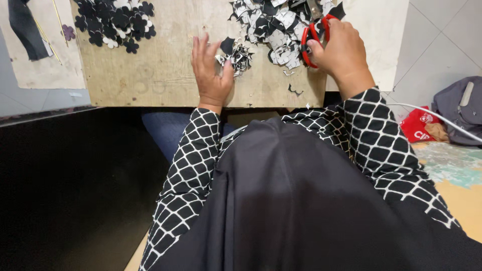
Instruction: The person sits at a workbench and uses red-handled scissors to trim the edges of small flower-shaped fabric pieces, one at a time, placing trimmed pieces with a pile of finished flower shapes and discarding scraps onto the table. They occasionally gather and reposition the piles of cut pieces between trimming.
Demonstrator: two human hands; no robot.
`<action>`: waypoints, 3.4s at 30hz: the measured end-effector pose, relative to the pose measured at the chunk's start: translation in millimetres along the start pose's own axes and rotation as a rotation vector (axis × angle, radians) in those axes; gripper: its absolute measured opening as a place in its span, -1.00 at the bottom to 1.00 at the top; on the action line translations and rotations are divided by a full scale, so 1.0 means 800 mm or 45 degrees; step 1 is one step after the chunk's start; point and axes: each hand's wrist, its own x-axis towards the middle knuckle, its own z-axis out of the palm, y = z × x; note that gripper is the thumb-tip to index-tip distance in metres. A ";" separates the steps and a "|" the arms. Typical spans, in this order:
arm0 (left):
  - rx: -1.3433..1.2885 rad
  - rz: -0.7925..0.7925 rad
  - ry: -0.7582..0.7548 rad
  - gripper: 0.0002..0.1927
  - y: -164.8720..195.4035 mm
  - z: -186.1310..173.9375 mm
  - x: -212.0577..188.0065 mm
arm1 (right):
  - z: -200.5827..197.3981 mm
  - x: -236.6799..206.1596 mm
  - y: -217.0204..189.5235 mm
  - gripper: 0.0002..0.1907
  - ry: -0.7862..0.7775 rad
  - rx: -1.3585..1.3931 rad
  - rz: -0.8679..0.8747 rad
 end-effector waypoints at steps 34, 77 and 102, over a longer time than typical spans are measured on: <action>-0.686 -0.419 0.495 -0.86 -0.031 -0.023 0.048 | 0.091 -0.016 -0.164 0.02 0.002 0.484 -0.803; -0.438 -0.252 0.501 -0.82 -0.047 -0.017 0.052 | 0.116 0.013 -0.229 -0.64 0.092 0.389 -0.876; -0.338 -0.254 0.332 -0.67 -0.050 0.002 0.048 | 0.089 0.011 -0.134 -0.83 -0.211 2.246 0.594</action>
